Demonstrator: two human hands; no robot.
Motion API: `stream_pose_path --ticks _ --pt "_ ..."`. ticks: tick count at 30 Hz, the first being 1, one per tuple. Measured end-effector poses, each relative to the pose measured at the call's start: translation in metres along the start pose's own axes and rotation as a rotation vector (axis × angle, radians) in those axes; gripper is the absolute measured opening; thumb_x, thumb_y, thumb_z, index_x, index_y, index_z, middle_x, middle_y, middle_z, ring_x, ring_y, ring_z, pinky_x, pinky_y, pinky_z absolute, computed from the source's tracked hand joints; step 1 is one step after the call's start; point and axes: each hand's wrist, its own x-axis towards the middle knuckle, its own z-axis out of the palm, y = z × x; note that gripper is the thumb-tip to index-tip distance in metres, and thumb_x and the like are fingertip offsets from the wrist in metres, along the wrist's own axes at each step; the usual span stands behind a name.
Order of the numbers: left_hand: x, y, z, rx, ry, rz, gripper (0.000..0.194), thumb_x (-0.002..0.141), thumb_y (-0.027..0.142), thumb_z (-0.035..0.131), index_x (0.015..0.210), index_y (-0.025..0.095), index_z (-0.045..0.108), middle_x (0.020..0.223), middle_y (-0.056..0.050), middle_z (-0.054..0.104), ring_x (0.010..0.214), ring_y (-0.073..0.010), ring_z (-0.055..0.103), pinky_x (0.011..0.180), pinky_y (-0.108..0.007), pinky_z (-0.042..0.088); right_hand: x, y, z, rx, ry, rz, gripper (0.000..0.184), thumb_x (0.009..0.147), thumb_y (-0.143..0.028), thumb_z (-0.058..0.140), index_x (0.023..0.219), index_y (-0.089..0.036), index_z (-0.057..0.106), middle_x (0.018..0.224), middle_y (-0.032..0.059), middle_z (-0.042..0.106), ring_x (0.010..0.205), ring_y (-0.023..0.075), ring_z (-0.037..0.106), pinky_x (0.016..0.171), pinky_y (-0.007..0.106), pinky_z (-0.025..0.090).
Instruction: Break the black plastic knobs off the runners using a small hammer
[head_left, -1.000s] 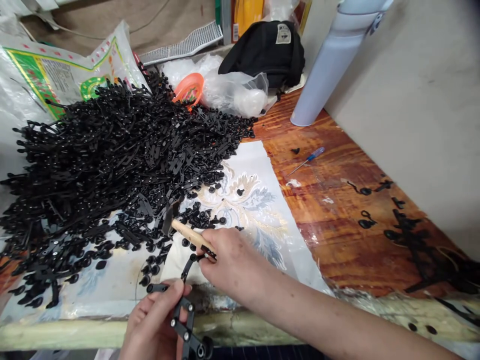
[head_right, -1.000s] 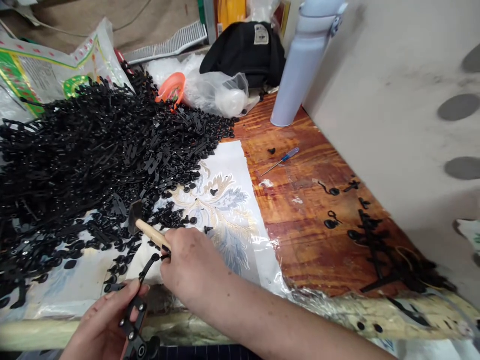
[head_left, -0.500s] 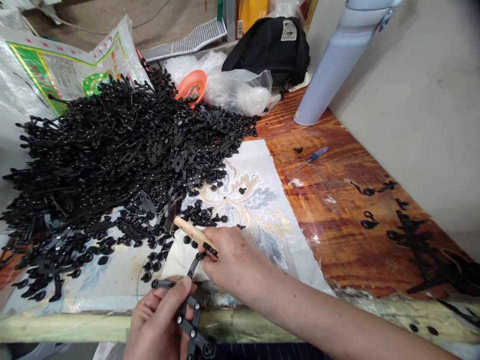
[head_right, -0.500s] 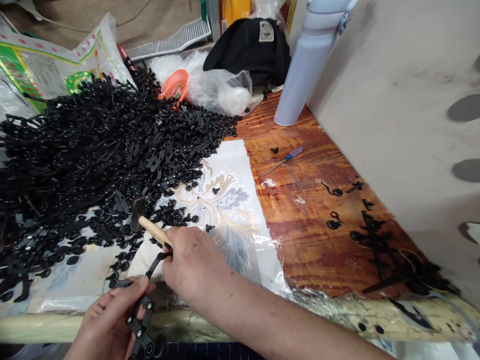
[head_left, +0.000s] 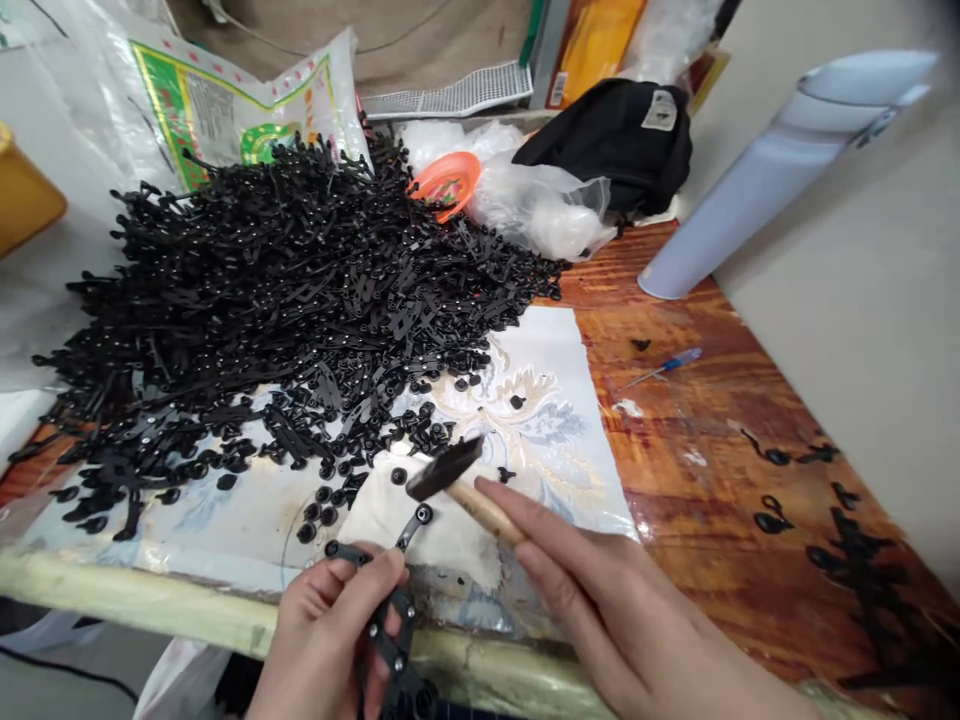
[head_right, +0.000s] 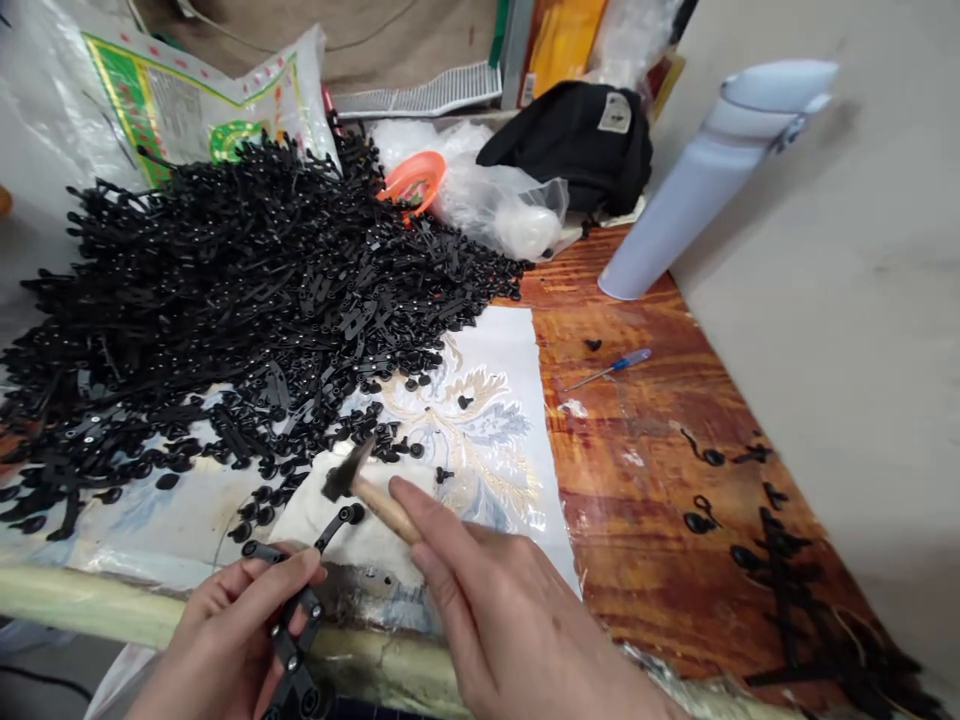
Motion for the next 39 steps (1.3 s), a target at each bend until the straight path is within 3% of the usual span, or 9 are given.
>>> stream_pose_path --ticks 3,7,13,18,20,23,26,30,39 --pt "0.001 -0.001 0.000 0.008 -0.028 0.012 0.040 0.050 0.047 0.088 0.053 0.013 0.067 0.039 0.004 0.056 0.020 -0.0027 0.037 0.020 -0.011 0.023 -0.006 -0.001 -0.006 -0.173 -0.017 -0.106 0.050 0.099 -0.019 0.032 0.148 -0.028 0.037 0.108 0.0075 0.074 0.080 0.0200 0.074 0.066 0.030 0.061" --pt "-0.001 -0.001 0.002 -0.002 -0.001 0.003 0.038 0.054 0.045 0.086 0.052 0.012 0.066 0.039 0.003 0.056 0.020 -0.0022 0.038 0.021 -0.010 0.023 -0.009 -0.003 -0.011 -0.257 0.104 -0.202 0.054 0.099 -0.021 0.034 0.152 -0.031 0.028 0.122 0.0063 0.069 0.094 0.0203 0.073 0.069 0.024 0.061" --pt "-0.004 0.000 0.005 0.007 0.019 0.004 0.034 0.056 0.041 0.083 0.053 0.012 0.066 0.038 0.004 0.054 0.019 -0.0016 0.036 0.021 -0.009 0.022 -0.008 0.001 -0.004 -0.357 -0.061 -0.205 0.052 0.098 -0.018 0.031 0.150 -0.023 0.035 0.113 0.0086 0.074 0.076 0.0198 0.075 0.064 0.027 0.063" --pt "-0.005 0.000 0.006 0.023 0.023 0.020 0.035 0.054 0.041 0.084 0.053 0.012 0.065 0.039 0.003 0.056 0.021 -0.0027 0.038 0.020 -0.010 0.025 -0.012 -0.003 -0.011 -0.268 0.175 -0.235 0.054 0.099 -0.020 0.037 0.151 -0.034 0.028 0.120 0.0027 0.071 0.090 0.0153 0.073 0.070 0.017 0.059" --pt "-0.004 -0.001 0.005 0.031 0.030 0.025 0.035 0.054 0.042 0.084 0.053 0.012 0.064 0.039 0.003 0.056 0.021 -0.0028 0.038 0.020 -0.010 0.024 -0.014 -0.002 -0.013 -0.255 0.183 -0.223 0.056 0.098 -0.020 0.039 0.151 -0.036 0.028 0.118 0.0026 0.072 0.089 0.0153 0.073 0.068 0.017 0.059" --pt "0.000 -0.002 0.002 0.016 0.019 0.004 0.038 0.055 0.045 0.084 0.052 0.013 0.064 0.038 0.003 0.056 0.020 -0.0032 0.038 0.019 -0.011 0.023 -0.011 -0.001 -0.009 -0.231 0.102 -0.106 0.048 0.098 -0.026 0.040 0.146 -0.031 0.040 0.116 0.0058 0.071 0.094 0.0201 0.072 0.072 0.024 0.059" --pt "0.002 0.000 0.000 -0.013 -0.012 -0.018 0.039 0.051 0.046 0.086 0.052 0.013 0.066 0.037 0.003 0.055 0.019 -0.0029 0.037 0.020 -0.011 0.024 0.006 -0.004 0.003 0.010 -0.009 0.168 0.035 0.095 -0.030 0.045 0.126 -0.023 0.059 0.085 0.0043 0.070 0.072 0.0182 0.067 0.060 0.025 0.055" --pt "-0.001 0.006 0.002 0.024 0.019 -0.028 0.033 0.048 0.037 0.089 0.053 0.014 0.067 0.037 0.005 0.054 0.019 -0.0026 0.037 0.021 -0.011 0.023 0.039 -0.010 0.025 0.361 -0.032 0.466 0.019 0.079 -0.015 0.054 0.095 -0.021 0.060 0.055 -0.0089 0.041 0.044 0.0085 0.040 0.040 0.018 0.034" --pt "-0.001 0.008 0.004 0.090 0.048 -0.020 0.035 0.042 0.039 0.091 0.052 0.015 0.068 0.036 0.005 0.055 0.021 -0.0035 0.036 0.025 -0.016 0.026 0.062 -0.008 0.056 0.287 0.115 0.330 0.012 0.065 -0.010 0.058 0.071 -0.021 0.060 0.056 -0.0054 0.053 0.051 0.0102 0.049 0.049 0.021 0.034"
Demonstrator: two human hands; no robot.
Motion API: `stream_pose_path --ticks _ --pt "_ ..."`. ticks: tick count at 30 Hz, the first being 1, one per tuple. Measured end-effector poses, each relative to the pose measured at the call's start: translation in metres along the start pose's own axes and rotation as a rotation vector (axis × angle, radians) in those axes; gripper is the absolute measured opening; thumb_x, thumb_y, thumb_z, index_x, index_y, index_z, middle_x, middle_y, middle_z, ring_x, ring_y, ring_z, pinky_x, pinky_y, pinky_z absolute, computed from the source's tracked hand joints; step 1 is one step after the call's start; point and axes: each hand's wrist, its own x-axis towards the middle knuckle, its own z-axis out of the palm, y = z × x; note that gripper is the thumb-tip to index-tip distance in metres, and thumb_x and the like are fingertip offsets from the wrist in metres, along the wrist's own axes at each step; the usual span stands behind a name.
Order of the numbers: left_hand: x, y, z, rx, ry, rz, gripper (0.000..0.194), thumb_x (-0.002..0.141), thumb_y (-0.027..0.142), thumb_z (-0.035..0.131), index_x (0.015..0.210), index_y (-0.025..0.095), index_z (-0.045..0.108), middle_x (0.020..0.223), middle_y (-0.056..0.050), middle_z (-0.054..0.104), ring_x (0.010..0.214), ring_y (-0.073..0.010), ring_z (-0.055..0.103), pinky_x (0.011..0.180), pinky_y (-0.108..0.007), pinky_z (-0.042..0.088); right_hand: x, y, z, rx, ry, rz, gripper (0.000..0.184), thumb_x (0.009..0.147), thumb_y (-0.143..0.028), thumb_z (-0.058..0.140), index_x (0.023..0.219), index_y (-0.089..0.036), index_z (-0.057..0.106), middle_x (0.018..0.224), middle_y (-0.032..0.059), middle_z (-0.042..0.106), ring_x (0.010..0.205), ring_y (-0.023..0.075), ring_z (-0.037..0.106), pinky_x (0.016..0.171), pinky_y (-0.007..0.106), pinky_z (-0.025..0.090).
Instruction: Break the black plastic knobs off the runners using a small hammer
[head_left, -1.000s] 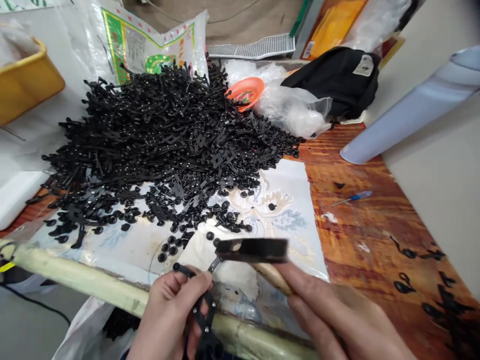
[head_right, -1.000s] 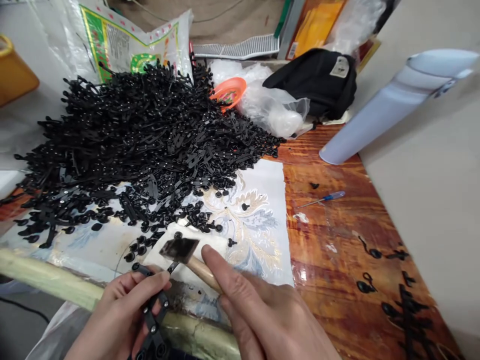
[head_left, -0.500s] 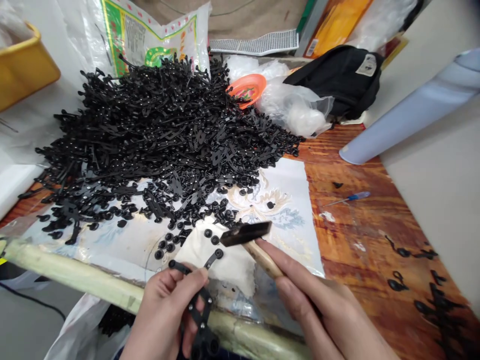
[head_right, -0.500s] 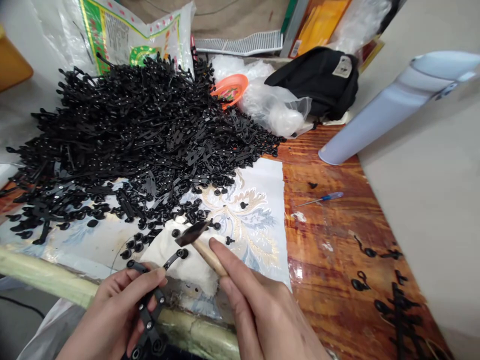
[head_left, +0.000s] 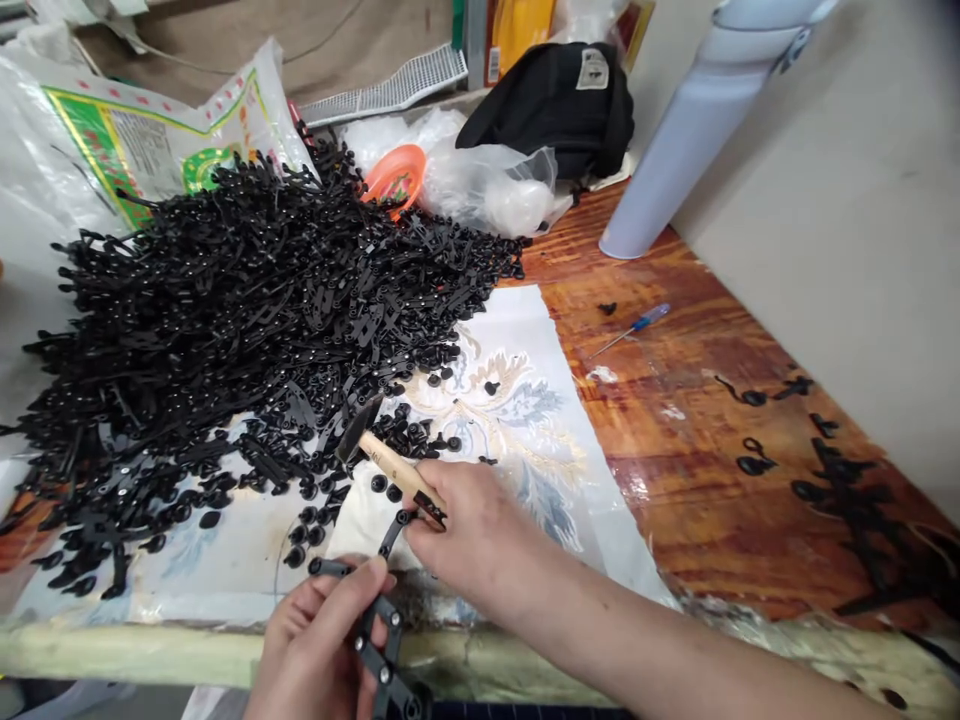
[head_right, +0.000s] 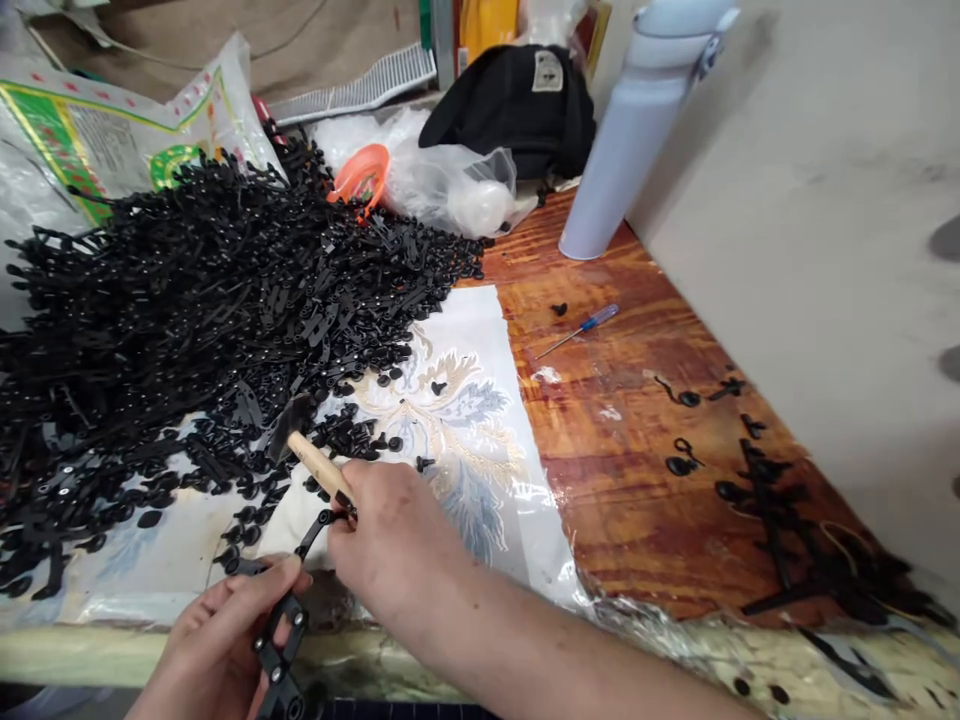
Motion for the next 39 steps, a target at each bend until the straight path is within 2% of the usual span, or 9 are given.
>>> stream_pose_path --ticks 9,15,23,27,30,32,35,37,39 --pt "-0.005 0.005 -0.001 0.050 0.027 0.037 0.024 0.053 0.032 0.085 0.056 0.016 0.069 0.040 0.005 0.056 0.024 -0.0064 0.040 0.026 -0.019 0.030 -0.002 0.000 0.003 -0.094 0.060 -0.082 0.015 0.068 -0.008 0.053 0.074 -0.020 0.061 0.060 -0.0020 0.056 0.054 0.0122 0.052 0.054 0.023 0.037" --pt "-0.003 0.002 -0.001 -0.037 0.052 0.000 0.029 0.046 0.032 0.091 0.054 0.015 0.068 0.040 0.005 0.055 0.029 -0.0054 0.045 0.029 -0.015 0.034 -0.002 0.001 0.001 -0.099 0.043 -0.099 0.014 0.068 -0.008 0.052 0.072 -0.020 0.056 0.060 -0.0025 0.056 0.053 0.0106 0.051 0.052 0.022 0.036" --pt "0.002 -0.002 -0.002 -0.017 -0.062 0.018 0.030 0.047 0.036 0.091 0.051 0.016 0.068 0.041 0.005 0.057 0.021 -0.0039 0.038 0.024 -0.016 0.024 -0.002 0.004 0.002 -0.101 0.038 -0.094 0.011 0.067 -0.010 0.052 0.068 -0.021 0.050 0.055 -0.0056 0.048 0.046 0.0082 0.042 0.047 0.021 0.029" --pt "0.003 -0.002 -0.002 0.015 -0.037 0.030 0.030 0.049 0.037 0.089 0.054 0.016 0.068 0.040 0.005 0.057 0.020 -0.0039 0.037 0.023 -0.016 0.023 0.000 0.003 0.003 -0.103 0.027 -0.094 0.013 0.069 -0.009 0.052 0.074 -0.021 0.055 0.062 -0.0035 0.056 0.054 0.0105 0.050 0.053 0.022 0.036" --pt "0.003 -0.002 -0.002 0.009 -0.023 0.026 0.031 0.047 0.036 0.090 0.053 0.016 0.067 0.038 0.005 0.056 0.020 -0.0042 0.038 0.023 -0.016 0.024 -0.007 -0.003 -0.008 -0.117 0.004 -0.087 0.009 0.073 -0.013 0.057 0.078 -0.021 0.058 0.063 -0.0036 0.056 0.057 0.0124 0.052 0.054 0.022 0.038" --pt "0.002 -0.003 -0.001 -0.019 -0.015 0.023 0.032 0.048 0.037 0.089 0.053 0.016 0.067 0.038 0.005 0.056 0.020 -0.0042 0.038 0.023 -0.015 0.023 -0.019 -0.005 -0.022 -0.110 -0.042 -0.101 0.008 0.082 -0.023 0.059 0.089 -0.023 0.060 0.062 -0.0045 0.057 0.058 0.0138 0.054 0.053 0.023 0.040" --pt "0.001 -0.004 -0.001 -0.026 -0.024 0.019 0.031 0.053 0.037 0.087 0.054 0.015 0.066 0.038 0.005 0.055 0.020 -0.0034 0.037 0.023 -0.014 0.023 -0.041 0.000 -0.044 -0.109 -0.085 -0.208 0.032 0.098 -0.030 0.040 0.128 -0.027 0.051 0.071 -0.0024 0.068 0.061 0.0155 0.063 0.054 0.023 0.049" --pt "0.001 -0.005 -0.001 -0.005 -0.032 0.022 0.031 0.052 0.036 0.086 0.053 0.014 0.065 0.038 0.004 0.055 0.020 -0.0034 0.037 0.022 -0.013 0.023 -0.051 0.008 -0.056 -0.228 -0.076 -0.297 0.044 0.100 -0.027 0.034 0.144 -0.028 0.040 0.094 0.0031 0.075 0.075 0.0176 0.071 0.061 0.024 0.056" --pt "0.001 -0.006 0.000 0.011 -0.025 0.038 0.033 0.053 0.039 0.085 0.052 0.014 0.064 0.039 0.004 0.056 0.020 -0.0031 0.037 0.021 -0.012 0.022 -0.057 0.015 -0.065 -0.375 -0.095 -0.372 0.050 0.099 -0.021 0.034 0.149 -0.028 0.035 0.114 0.0061 0.073 0.087 0.0194 0.073 0.069 0.027 0.060"
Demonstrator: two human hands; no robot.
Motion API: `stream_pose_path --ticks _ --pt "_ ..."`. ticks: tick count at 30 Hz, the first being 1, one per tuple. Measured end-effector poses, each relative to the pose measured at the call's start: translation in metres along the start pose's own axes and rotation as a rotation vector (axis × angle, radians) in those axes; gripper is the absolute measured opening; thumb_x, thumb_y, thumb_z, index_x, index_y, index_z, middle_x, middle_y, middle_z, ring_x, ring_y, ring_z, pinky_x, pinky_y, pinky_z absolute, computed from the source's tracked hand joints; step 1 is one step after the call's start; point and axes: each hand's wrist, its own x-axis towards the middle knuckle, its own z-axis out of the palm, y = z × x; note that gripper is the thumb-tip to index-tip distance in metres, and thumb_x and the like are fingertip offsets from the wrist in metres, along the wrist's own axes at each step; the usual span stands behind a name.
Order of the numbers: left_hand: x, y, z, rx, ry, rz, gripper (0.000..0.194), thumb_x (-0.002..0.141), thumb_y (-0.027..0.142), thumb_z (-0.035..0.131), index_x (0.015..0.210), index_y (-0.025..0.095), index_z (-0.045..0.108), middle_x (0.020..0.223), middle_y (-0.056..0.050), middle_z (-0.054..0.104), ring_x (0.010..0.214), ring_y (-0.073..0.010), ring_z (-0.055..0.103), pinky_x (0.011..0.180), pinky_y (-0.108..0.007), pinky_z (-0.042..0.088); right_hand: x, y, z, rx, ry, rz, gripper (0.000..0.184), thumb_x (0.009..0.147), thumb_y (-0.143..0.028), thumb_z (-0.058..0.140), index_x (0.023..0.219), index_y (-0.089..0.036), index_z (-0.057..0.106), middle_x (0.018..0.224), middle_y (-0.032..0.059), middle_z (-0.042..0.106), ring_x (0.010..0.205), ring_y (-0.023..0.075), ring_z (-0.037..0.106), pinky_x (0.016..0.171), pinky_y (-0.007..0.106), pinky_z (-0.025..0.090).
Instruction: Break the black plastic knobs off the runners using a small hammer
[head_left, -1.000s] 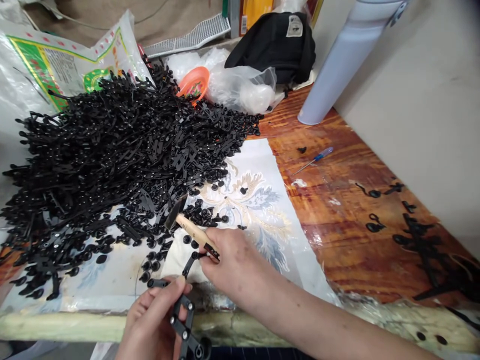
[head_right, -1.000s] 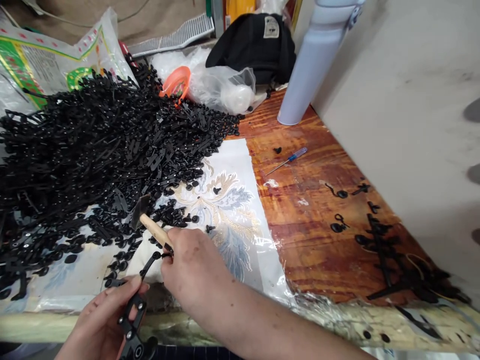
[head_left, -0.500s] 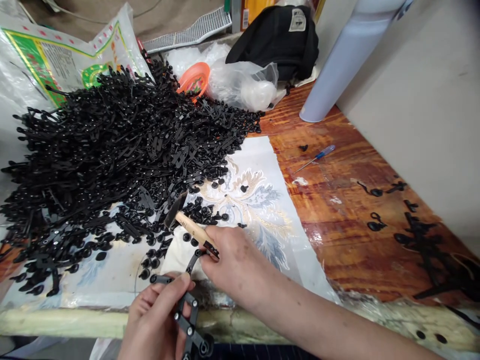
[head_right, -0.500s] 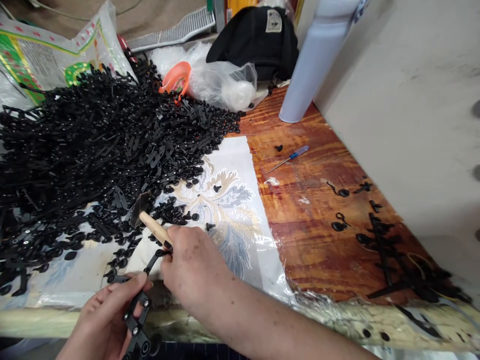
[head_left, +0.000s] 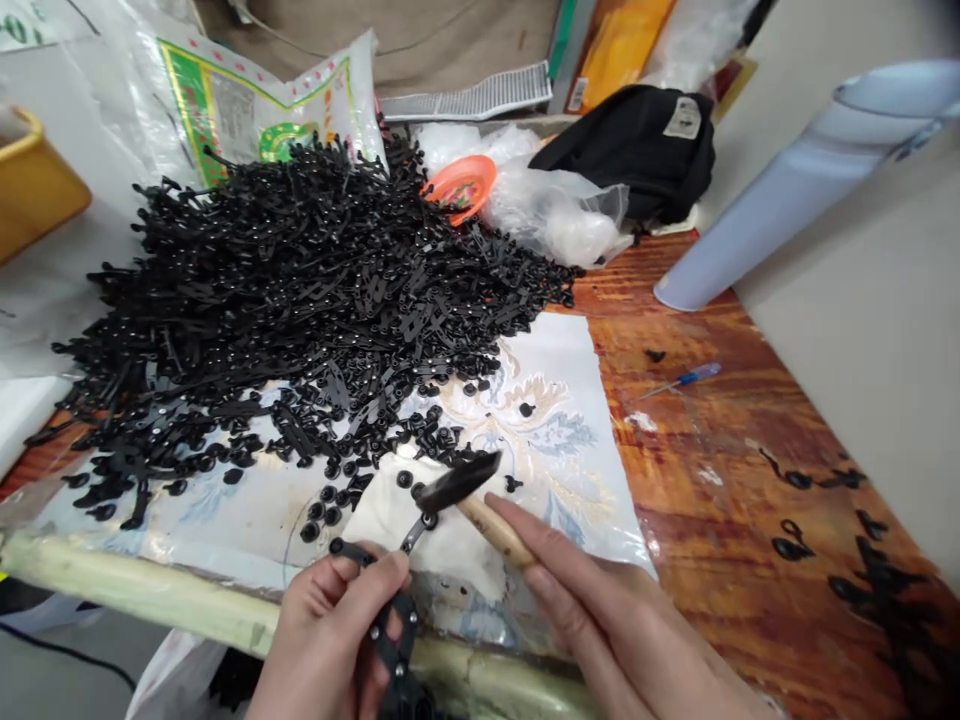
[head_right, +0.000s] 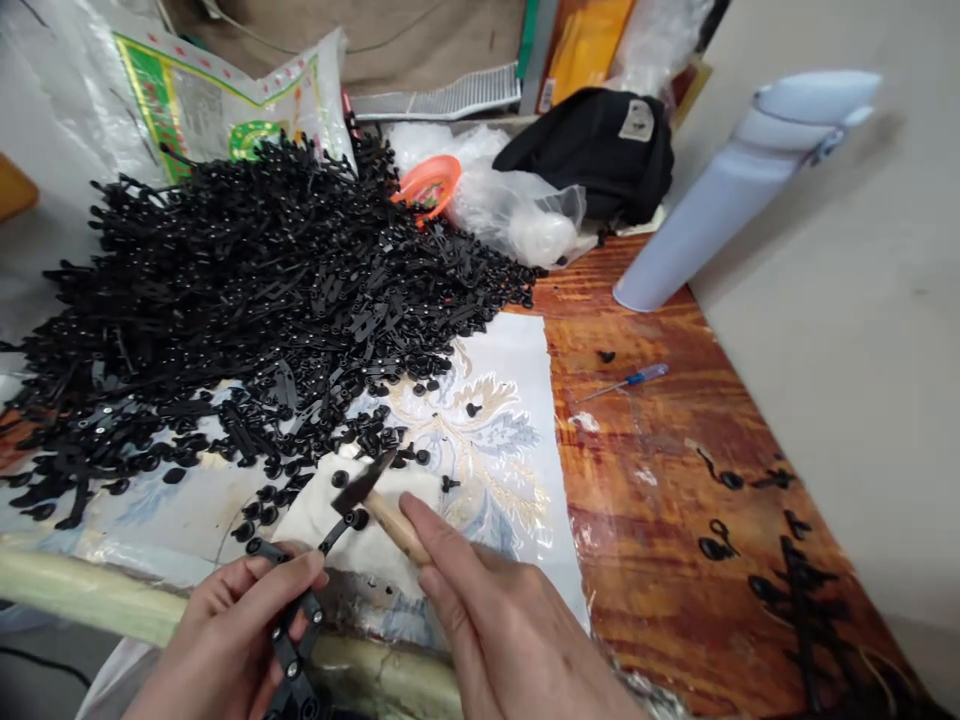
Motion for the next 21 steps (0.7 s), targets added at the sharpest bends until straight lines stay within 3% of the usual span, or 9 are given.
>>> stream_pose_path --ticks 4,8,10,12,16,18,21 --pt "-0.002 -0.001 0.001 0.007 0.030 0.018 0.035 0.061 0.042 0.080 0.051 0.013 0.062 0.039 0.003 0.055 0.019 -0.0009 0.033 0.023 -0.010 0.018 -0.003 0.003 -0.008 -0.138 0.026 -0.106 0.054 0.097 -0.019 0.036 0.150 -0.030 0.034 0.117 0.0060 0.073 0.080 0.0193 0.075 0.063 0.024 0.061" --pt "-0.003 -0.004 0.001 0.019 0.037 0.015 0.035 0.064 0.042 0.079 0.052 0.014 0.062 0.039 0.002 0.055 0.018 -0.0017 0.033 0.022 -0.011 0.018 -0.002 0.004 -0.009 -0.153 0.100 -0.200 0.061 0.094 -0.016 0.039 0.152 -0.032 0.029 0.097 0.0051 0.077 0.066 0.0186 0.074 0.055 0.022 0.059" --pt "-0.002 -0.007 0.000 0.023 0.037 0.028 0.036 0.065 0.043 0.077 0.052 0.014 0.061 0.040 0.002 0.056 0.019 -0.0021 0.033 0.022 -0.012 0.019 -0.002 0.007 -0.005 -0.215 0.036 -0.185 0.060 0.093 -0.012 0.038 0.151 -0.029 0.033 0.086 0.0051 0.077 0.059 0.0186 0.072 0.051 0.023 0.059" --pt "0.000 -0.010 -0.001 0.038 0.047 0.047 0.036 0.065 0.043 0.077 0.051 0.015 0.059 0.041 0.002 0.056 0.020 -0.0024 0.033 0.022 -0.012 0.019 -0.002 0.008 -0.002 -0.241 -0.009 -0.149 0.058 0.093 -0.012 0.037 0.149 -0.025 0.037 0.087 0.0060 0.077 0.060 0.0188 0.073 0.052 0.024 0.059" --pt "0.001 -0.013 0.000 0.090 0.094 0.088 0.038 0.066 0.042 0.076 0.049 0.017 0.052 0.040 0.002 0.056 0.020 -0.0024 0.032 0.023 -0.011 0.017 -0.003 0.005 -0.004 -0.145 0.093 -0.166 0.056 0.095 -0.015 0.039 0.149 -0.029 0.037 0.107 0.0064 0.075 0.074 0.0181 0.075 0.059 0.020 0.059" --pt "-0.001 -0.012 0.002 0.097 0.105 0.100 0.038 0.065 0.042 0.076 0.048 0.017 0.051 0.040 0.002 0.055 0.021 -0.0024 0.033 0.022 -0.011 0.018 -0.003 0.003 -0.003 -0.136 0.104 -0.165 0.055 0.095 -0.015 0.040 0.148 -0.029 0.038 0.102 0.0065 0.076 0.069 0.0182 0.075 0.058 0.020 0.059" --pt "-0.002 -0.009 0.004 0.106 0.113 0.095 0.037 0.063 0.041 0.076 0.048 0.017 0.051 0.040 0.003 0.055 0.021 -0.0028 0.034 0.022 -0.011 0.019 -0.002 0.002 0.001 -0.196 -0.018 -0.126 0.055 0.094 -0.015 0.041 0.148 -0.025 0.039 0.087 0.0062 0.077 0.060 0.0193 0.073 0.055 0.025 0.060"
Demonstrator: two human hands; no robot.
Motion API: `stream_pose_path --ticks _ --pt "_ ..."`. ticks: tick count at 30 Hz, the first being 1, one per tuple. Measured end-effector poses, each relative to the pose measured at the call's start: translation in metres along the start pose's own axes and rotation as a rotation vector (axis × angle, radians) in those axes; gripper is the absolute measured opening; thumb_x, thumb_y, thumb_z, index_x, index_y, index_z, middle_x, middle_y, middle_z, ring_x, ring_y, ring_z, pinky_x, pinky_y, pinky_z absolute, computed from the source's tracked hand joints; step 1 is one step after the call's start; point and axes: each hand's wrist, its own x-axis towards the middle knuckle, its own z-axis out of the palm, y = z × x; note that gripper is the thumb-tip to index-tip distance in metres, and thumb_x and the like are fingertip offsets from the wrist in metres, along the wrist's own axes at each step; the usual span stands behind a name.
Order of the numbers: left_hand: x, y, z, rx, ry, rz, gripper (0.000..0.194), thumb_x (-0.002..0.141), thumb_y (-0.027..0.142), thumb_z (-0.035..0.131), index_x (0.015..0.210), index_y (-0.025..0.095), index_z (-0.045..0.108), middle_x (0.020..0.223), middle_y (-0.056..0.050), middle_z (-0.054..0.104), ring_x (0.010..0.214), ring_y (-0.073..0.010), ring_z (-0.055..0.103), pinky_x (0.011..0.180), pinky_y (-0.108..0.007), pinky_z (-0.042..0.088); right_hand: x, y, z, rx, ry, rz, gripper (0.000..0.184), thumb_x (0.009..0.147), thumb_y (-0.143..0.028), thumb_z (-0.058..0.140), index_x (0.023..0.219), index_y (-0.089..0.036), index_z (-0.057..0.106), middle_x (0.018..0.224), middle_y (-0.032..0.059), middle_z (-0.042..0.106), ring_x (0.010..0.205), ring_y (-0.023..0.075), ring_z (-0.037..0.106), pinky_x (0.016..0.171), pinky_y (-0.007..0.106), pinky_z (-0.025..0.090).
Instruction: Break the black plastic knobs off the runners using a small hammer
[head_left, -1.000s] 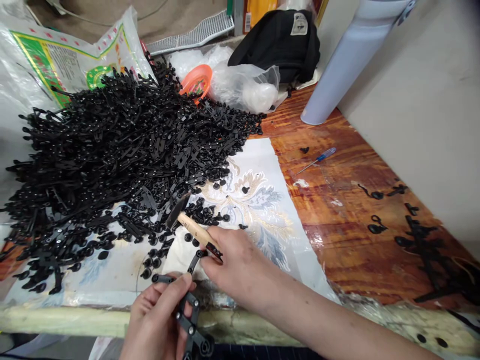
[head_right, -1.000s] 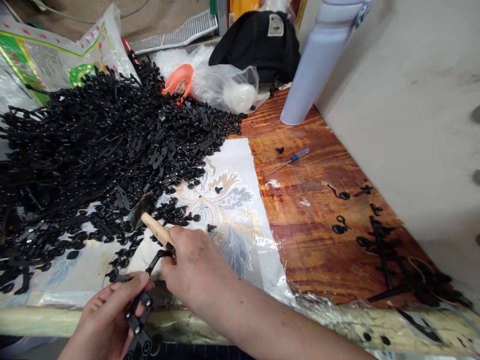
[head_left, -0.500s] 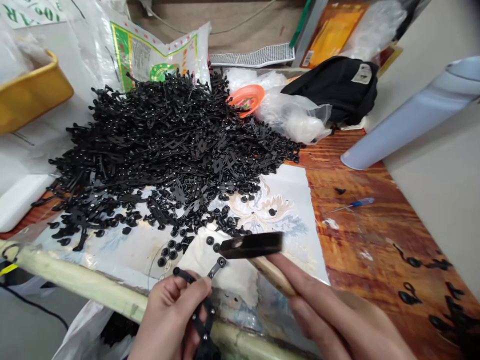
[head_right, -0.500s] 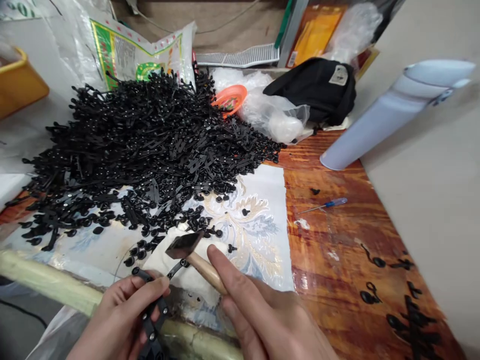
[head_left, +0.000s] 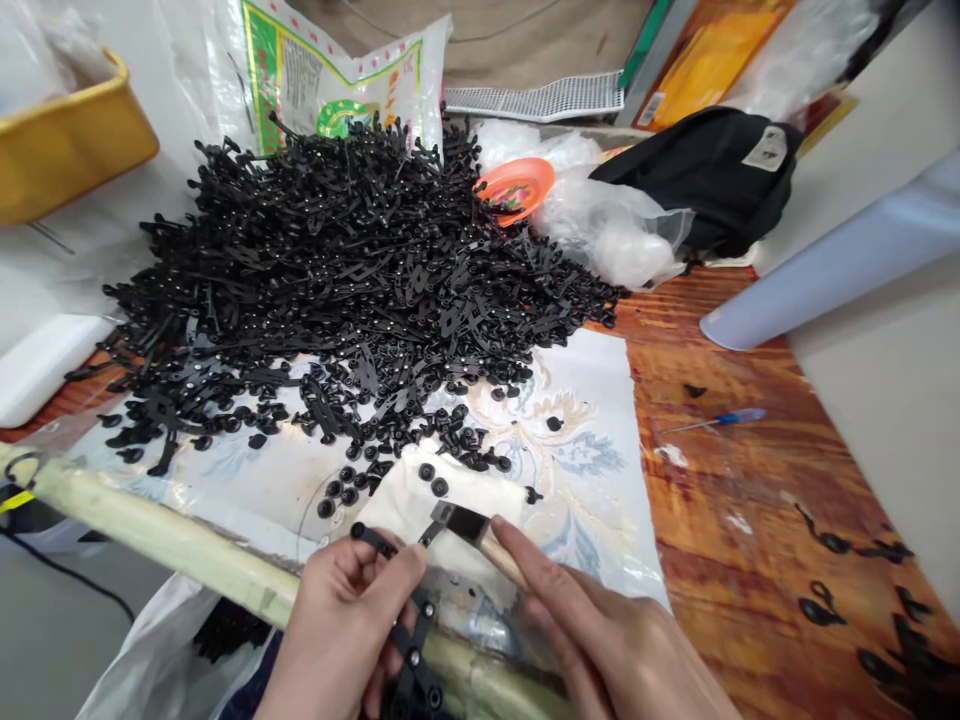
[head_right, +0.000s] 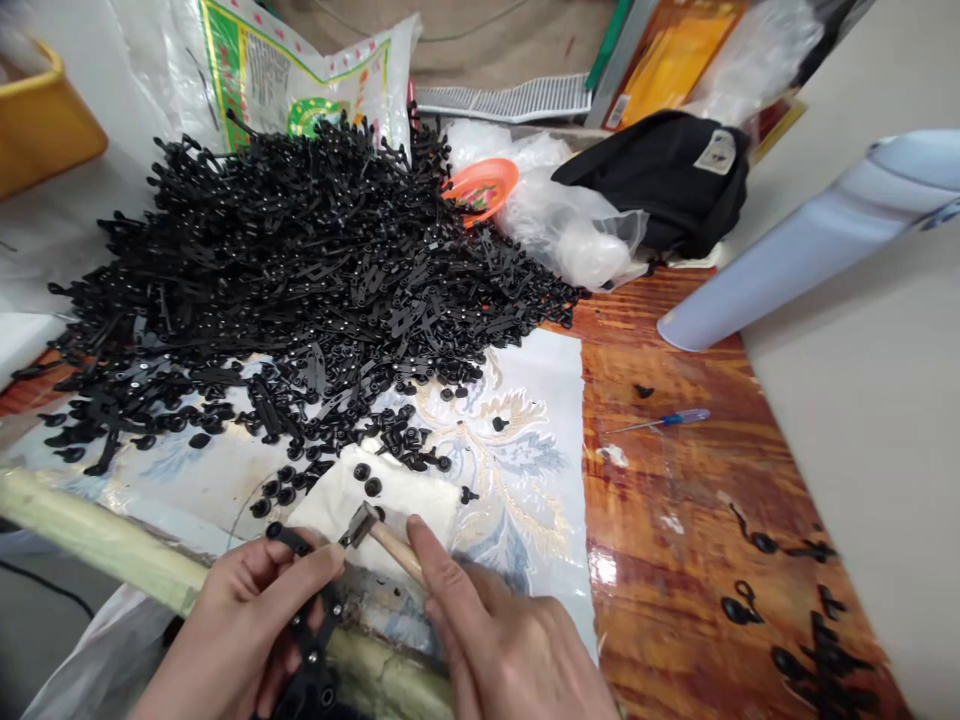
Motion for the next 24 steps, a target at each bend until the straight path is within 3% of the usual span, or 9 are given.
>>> stream_pose_path --ticks 2,6,10,13,15,18,21,24 --pt "0.000 0.001 0.000 0.015 0.002 -0.004 0.037 0.064 0.041 0.075 0.048 0.017 0.051 0.040 0.003 0.055 0.021 -0.0023 0.033 0.023 -0.011 0.018 0.000 0.000 0.002 0.000 -0.035 0.012 0.055 0.095 -0.015 0.039 0.149 -0.026 0.037 0.093 0.0066 0.077 0.066 0.0192 0.074 0.056 0.025 0.060" --pt "0.000 0.000 -0.001 0.046 -0.013 0.001 0.038 0.066 0.042 0.073 0.049 0.018 0.050 0.042 0.002 0.055 0.022 -0.0022 0.031 0.024 -0.012 0.017 -0.004 0.000 0.005 0.057 0.065 0.004 0.055 0.097 -0.017 0.039 0.151 -0.028 0.031 0.108 0.0081 0.074 0.076 0.0176 0.075 0.062 0.022 0.060" --pt "0.004 -0.001 -0.005 0.108 -0.030 0.021 0.040 0.070 0.046 0.070 0.051 0.019 0.048 0.042 0.005 0.049 0.026 -0.0025 0.027 0.028 -0.014 0.015 -0.005 0.000 0.006 0.065 -0.086 0.068 0.050 0.098 -0.019 0.038 0.147 -0.025 0.040 0.099 0.0077 0.076 0.072 0.0189 0.075 0.061 0.024 0.060" --pt "0.009 -0.004 -0.013 0.207 -0.098 0.100 0.043 0.075 0.050 0.066 0.051 0.020 0.046 0.040 0.009 0.035 0.034 -0.0045 0.024 0.034 -0.016 0.014 0.003 0.002 -0.001 0.179 -0.050 0.176 0.043 0.100 -0.027 0.037 0.141 -0.027 0.049 0.106 0.0077 0.075 0.089 0.0209 0.073 0.073 0.028 0.060" --pt "0.012 -0.005 -0.022 0.268 -0.161 0.178 0.045 0.078 0.053 0.061 0.052 0.020 0.047 0.044 0.009 0.034 0.041 -0.0070 0.027 0.040 -0.018 0.021 0.011 0.004 -0.008 0.286 0.002 0.286 0.042 0.100 -0.037 0.038 0.138 -0.025 0.053 0.085 0.0060 0.075 0.077 0.0204 0.072 0.066 0.027 0.059" --pt "0.016 -0.003 -0.034 0.368 -0.214 0.269 0.042 0.081 0.055 0.055 0.058 0.021 0.049 0.056 0.005 0.044 0.055 -0.0130 0.042 0.053 -0.023 0.034 0.020 0.005 -0.013 0.393 0.000 0.399 0.047 0.100 -0.046 0.037 0.135 -0.022 0.056 0.056 -0.0019 0.058 0.049 0.0152 0.058 0.047 0.022 0.049" --pt "0.019 0.007 -0.039 0.526 -0.248 0.384 0.035 0.082 0.050 0.053 0.061 0.023 0.049 0.065 0.002 0.051 0.068 -0.0192 0.052 0.066 -0.028 0.040 0.022 0.007 -0.008 0.369 -0.042 0.406 0.048 0.099 -0.048 0.036 0.134 -0.022 0.056 0.061 -0.0011 0.061 0.050 0.0145 0.056 0.046 0.022 0.045" --pt "0.025 0.020 -0.034 0.637 -0.387 0.378 0.035 0.084 0.049 0.047 0.060 0.024 0.046 0.060 0.003 0.045 0.063 -0.0193 0.048 0.062 -0.029 0.037 0.020 0.009 0.004 0.361 -0.073 0.394 0.046 0.100 -0.046 0.034 0.135 -0.024 0.056 0.079 0.0024 0.071 0.061 0.0176 0.064 0.056 0.026 0.052"
